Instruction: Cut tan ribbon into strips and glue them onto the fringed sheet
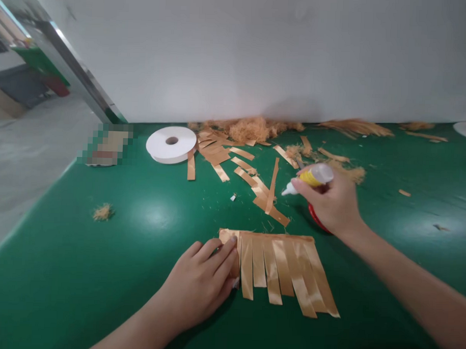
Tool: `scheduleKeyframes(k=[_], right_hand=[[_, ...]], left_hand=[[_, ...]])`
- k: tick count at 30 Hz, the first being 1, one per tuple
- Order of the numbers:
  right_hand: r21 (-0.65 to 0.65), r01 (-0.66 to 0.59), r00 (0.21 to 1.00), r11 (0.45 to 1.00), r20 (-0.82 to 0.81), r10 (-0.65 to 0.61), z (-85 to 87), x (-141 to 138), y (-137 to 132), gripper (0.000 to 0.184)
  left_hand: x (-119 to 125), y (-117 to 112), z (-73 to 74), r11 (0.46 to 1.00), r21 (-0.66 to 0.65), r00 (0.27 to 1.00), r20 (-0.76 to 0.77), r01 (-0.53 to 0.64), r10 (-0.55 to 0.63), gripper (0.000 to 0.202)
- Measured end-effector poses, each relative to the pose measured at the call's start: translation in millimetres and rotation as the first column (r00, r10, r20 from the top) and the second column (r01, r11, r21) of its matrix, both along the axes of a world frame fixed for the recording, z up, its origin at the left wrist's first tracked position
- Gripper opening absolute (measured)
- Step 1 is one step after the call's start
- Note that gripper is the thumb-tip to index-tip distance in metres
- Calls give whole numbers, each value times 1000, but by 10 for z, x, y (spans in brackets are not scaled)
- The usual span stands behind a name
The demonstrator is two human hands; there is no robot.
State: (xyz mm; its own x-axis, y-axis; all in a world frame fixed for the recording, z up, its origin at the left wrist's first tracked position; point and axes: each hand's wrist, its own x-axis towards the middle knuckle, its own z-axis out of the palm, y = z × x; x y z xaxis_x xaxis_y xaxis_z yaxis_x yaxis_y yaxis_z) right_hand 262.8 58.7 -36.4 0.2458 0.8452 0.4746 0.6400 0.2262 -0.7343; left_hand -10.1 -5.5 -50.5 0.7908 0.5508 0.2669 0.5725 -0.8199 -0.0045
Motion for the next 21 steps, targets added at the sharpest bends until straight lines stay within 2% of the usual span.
scheduleKeyframes(k=[3,6,8,11,16,21], right_hand=[[53,-60,953,997,-293,73,48,-107,30,15],[5,-248,826,969,-521,214,45,-172,40,15],[-23,-318,739,948,-632,233,5,-205,49,16],[-31,-354,660,935,-716,227,-40,-248,54,19],[-77,-416,559,906,-808,188,-8,-284,23,27],[-62,-505,477,861,-851,218,13,-276,-6,27]], left_hand=[[-1,-2,4,1000,9,1000,5,3,-3,32],[2,-3,8,1000,15,1000,7,7,-7,32],[6,-2,10,1000,7,1000,6,-1,0,32],[8,2,7,1000,-4,1000,-1,-1,1,32],[6,13,-3,1000,-6,1000,-3,3,-3,33],[7,11,-3,1000,1,1000,-5,5,-5,32]])
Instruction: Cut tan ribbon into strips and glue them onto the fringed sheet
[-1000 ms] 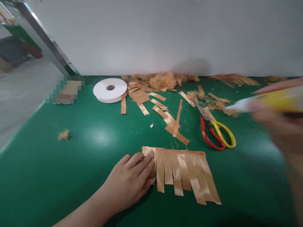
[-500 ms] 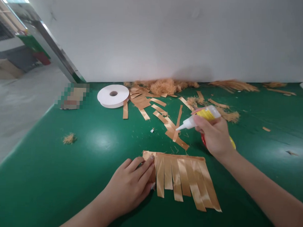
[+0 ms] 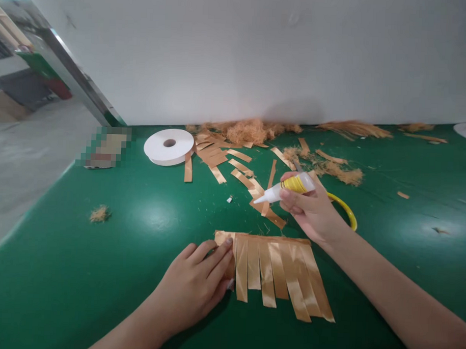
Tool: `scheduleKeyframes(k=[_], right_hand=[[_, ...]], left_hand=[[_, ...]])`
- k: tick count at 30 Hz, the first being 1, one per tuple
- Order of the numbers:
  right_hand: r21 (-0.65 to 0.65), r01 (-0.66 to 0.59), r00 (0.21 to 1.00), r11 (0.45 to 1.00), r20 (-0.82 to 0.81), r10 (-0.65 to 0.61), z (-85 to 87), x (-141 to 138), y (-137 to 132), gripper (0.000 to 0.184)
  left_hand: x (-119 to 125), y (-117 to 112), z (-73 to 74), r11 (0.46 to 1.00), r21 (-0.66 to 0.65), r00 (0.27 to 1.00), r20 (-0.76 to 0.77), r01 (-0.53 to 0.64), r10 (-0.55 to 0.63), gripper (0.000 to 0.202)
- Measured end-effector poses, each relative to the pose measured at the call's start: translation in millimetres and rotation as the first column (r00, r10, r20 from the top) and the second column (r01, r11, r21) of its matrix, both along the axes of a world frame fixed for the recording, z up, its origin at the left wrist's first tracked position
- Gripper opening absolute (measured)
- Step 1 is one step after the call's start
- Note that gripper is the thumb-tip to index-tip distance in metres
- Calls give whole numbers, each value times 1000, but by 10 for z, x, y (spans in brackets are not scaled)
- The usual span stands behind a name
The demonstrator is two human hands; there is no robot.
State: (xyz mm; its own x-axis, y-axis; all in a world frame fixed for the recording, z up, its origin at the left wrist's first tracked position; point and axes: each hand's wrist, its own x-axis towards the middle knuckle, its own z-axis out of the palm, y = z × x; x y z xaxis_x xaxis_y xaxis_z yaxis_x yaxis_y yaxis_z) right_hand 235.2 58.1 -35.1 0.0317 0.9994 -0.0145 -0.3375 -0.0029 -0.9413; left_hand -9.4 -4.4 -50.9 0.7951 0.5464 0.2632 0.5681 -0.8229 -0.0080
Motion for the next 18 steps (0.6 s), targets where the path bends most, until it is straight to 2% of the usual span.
scheduleKeyframes(k=[6,12,18], right_hand=[[-111,-66,993,992,-105,55,43,18,-7,21],[-135,-80,967,988,-250,44,60,3,0,33],[-117,-4,979,993,-203,-20,26,4,5,35]], left_hand=[[-2,3,4,1000,2,1000,-16,3,-3,31],[-5,-4,1,1000,-2,1000,-16,1,-1,31],[0,0,9,1000,-3,1000,-15,4,-4,31]])
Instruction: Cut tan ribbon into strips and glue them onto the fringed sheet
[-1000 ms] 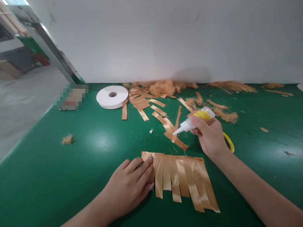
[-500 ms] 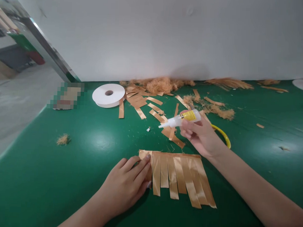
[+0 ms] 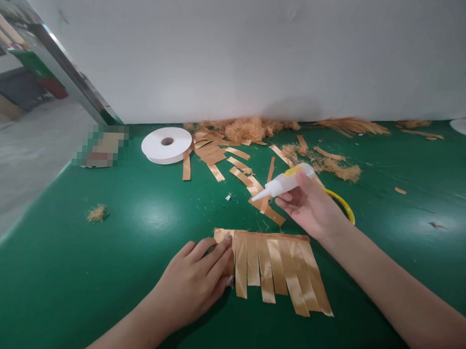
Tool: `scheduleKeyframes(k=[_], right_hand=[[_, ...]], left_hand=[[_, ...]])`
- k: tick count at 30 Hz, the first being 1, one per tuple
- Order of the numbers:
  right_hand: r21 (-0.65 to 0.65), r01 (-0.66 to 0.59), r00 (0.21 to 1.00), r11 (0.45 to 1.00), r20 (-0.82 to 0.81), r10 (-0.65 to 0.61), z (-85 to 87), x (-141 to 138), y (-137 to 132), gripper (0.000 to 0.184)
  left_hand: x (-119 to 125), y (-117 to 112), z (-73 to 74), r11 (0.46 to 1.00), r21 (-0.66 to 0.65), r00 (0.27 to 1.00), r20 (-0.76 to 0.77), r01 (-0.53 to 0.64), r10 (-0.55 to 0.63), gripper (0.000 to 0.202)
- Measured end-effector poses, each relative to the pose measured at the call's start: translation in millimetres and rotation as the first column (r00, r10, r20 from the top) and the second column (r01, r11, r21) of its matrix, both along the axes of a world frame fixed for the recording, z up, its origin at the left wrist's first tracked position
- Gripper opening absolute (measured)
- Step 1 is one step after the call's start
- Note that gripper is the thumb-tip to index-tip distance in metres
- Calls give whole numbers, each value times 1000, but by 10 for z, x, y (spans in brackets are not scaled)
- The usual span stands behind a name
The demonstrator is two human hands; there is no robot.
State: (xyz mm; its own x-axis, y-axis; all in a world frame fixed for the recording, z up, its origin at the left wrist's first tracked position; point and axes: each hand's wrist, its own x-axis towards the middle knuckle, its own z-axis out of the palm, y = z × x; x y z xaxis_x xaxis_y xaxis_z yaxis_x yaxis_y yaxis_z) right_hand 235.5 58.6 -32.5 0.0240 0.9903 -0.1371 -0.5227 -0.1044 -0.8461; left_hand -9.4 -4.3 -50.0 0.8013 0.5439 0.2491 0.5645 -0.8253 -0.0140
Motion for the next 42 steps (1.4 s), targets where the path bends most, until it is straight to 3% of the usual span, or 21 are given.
scheduleKeyframes(k=[4,7,10,13,15,18,23,27,29,31,34,37,39,41,42], right_hand=[[78,31,986,996,160,-43,-18,18,19,41],[225,76,918,971,365,-156,39,23,-13,36],[515,39,695,856,602,-393,151,20,-111,25],[713,-56,466,699,637,-613,215,10,-204,30],[755,-107,390,646,630,-671,190,3,-222,35],[755,-219,337,618,653,-678,97,9,-194,38],[796,-238,328,557,605,-725,78,45,-187,41],[811,-212,418,545,580,-700,41,15,-208,40],[784,-246,443,570,614,-653,-53,-32,-193,40],[685,-373,430,626,725,-538,-136,-83,-172,39],[588,-476,383,654,808,-448,-89,-118,-181,37],[689,-341,405,639,722,-562,122,-100,-250,31],[784,-216,426,582,612,-666,201,-86,-286,34],[812,-175,436,557,571,-696,153,-86,-281,37],[791,-206,439,576,601,-668,89,-91,-263,37]], left_hand=[[0,5,2,1000,-7,1000,-2,2,-2,31],[-1,5,3,1000,-3,1000,-8,1,-1,31],[-2,1,9,1000,-3,1000,-19,7,-7,32],[-5,-3,13,1000,-8,1000,-16,12,-12,31],[-7,-2,10,1000,-7,1000,-17,9,-9,31],[-6,3,7,1000,3,1000,-22,0,0,32],[2,7,22,1000,3,1000,-9,5,-5,31],[-1,-1,17,1000,11,1000,-3,6,-6,31],[-2,-5,10,1000,9,1000,-10,7,-7,31],[-2,-7,7,1000,5,1000,-14,5,-5,30],[-3,-6,8,1000,0,1000,-10,-2,2,30],[-7,-6,5,1000,-7,1000,-6,0,0,31],[-8,-6,2,1000,-6,1000,-3,-3,3,32],[-5,-6,1,1000,-9,1000,-4,-3,3,31],[-3,-7,3,1000,-9,1000,-4,-2,2,31]])
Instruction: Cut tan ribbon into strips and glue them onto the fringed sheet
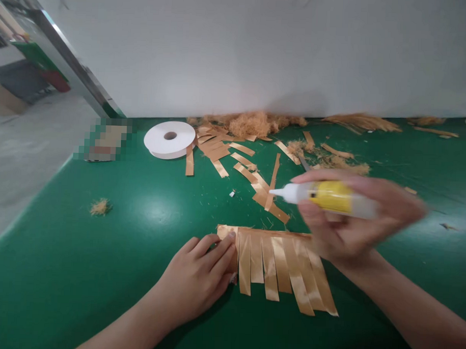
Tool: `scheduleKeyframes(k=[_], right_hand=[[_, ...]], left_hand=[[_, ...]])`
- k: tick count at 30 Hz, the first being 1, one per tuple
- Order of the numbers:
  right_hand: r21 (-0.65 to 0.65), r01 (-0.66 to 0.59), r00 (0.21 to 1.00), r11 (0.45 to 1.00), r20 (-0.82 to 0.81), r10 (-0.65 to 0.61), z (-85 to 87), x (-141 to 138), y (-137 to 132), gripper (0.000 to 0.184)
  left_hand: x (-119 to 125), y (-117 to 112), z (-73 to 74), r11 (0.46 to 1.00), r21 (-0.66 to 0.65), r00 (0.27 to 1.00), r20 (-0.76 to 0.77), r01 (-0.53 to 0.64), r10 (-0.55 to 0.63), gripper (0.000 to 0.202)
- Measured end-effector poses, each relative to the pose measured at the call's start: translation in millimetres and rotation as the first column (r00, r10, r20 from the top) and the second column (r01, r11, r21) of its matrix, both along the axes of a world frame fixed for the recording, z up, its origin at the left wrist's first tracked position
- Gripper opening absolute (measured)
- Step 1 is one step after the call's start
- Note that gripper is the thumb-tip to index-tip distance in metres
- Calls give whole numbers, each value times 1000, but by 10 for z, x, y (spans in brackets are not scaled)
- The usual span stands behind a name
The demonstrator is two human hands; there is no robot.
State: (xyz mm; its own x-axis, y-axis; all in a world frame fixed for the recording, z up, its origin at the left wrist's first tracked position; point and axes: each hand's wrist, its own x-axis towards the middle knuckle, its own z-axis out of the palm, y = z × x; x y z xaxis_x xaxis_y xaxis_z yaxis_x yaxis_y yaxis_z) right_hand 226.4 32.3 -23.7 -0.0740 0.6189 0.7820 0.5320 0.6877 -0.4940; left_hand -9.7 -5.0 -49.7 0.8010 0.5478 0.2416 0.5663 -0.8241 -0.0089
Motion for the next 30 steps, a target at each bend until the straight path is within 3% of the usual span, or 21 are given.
scheduleKeyframes(k=[2,4,8,13,16,18,22,30], right_hand=[[-140,-112,983,984,129,130,-148,-14,50,35],[-226,-121,976,967,151,158,-242,-26,86,37],[-332,-138,978,933,-193,76,-166,-39,73,41],[-521,-384,820,762,-572,23,-22,-87,83,36],[-568,-504,731,651,-682,-29,-31,-108,102,28],[-571,-551,723,608,-691,7,-47,-119,90,25],[-604,-526,798,598,-595,101,-71,-161,26,24],[-675,-393,894,624,-440,87,-233,-215,-26,22]], left_hand=[[4,-1,6,1000,3,1000,5,-4,4,30],[6,-2,11,1000,7,1000,8,-5,5,30],[0,-2,7,1000,12,1000,-4,13,-13,32],[-6,3,-4,1000,7,1000,-26,2,-2,33],[-7,-1,-3,1000,5,1000,-32,1,-1,33],[-8,-4,-5,1000,2,1000,-29,2,-2,33],[-8,-7,-10,1000,-7,1000,-24,2,-2,34],[0,-1,-17,1000,11,1000,-28,10,-10,34]])
